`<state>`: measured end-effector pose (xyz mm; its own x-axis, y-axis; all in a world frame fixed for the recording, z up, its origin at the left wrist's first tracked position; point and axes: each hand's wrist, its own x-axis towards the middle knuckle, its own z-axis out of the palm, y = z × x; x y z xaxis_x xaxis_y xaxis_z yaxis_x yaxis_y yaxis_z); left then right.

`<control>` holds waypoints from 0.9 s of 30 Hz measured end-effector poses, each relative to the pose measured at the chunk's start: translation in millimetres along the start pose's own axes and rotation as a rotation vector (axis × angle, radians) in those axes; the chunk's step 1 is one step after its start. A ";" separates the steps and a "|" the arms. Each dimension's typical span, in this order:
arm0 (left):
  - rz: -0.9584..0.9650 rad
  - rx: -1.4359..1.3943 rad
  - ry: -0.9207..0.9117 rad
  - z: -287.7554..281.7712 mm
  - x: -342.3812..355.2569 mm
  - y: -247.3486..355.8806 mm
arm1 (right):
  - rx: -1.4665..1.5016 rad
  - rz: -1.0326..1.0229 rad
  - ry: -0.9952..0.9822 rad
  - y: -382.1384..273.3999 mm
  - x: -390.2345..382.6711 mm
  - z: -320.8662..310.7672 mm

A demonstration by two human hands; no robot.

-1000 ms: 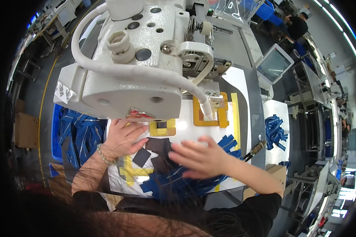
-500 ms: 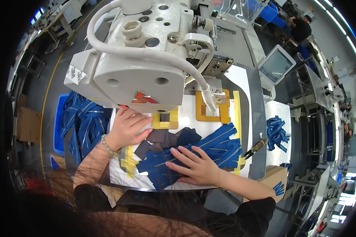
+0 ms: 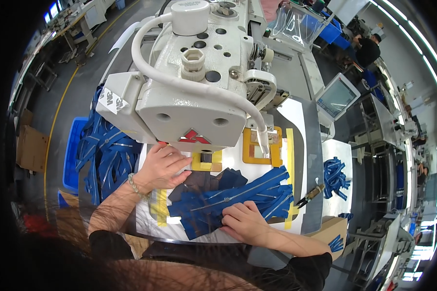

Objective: Sewing blue material straps using an industrial sewing machine.

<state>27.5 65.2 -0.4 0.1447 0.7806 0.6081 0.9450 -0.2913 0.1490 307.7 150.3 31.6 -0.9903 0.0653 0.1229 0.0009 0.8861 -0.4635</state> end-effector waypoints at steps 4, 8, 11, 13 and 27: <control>0.001 0.000 0.031 -0.6 0.5 0.1 | 0.443 0.111 -0.291 12.5 5.0 -35.9; -0.042 -0.030 0.009 -0.9 0.6 0.2 | 0.451 0.165 -0.214 43.1 20.4 -68.6; -0.068 -0.040 -0.008 -1.1 1.1 0.5 | 0.784 0.452 -0.156 75.4 46.1 -72.0; -0.071 -0.040 -0.011 -1.7 1.8 0.2 | 0.789 0.611 -0.254 94.6 61.2 -76.7; -0.080 -0.023 -0.039 -0.3 1.6 0.4 | 0.362 0.022 -0.622 132.3 122.7 -89.1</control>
<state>28.0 66.1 0.9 0.0811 0.8228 0.5625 0.9470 -0.2396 0.2140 198.7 316.4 63.5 -0.8863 -0.2881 -0.3625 0.0821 0.6726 -0.7354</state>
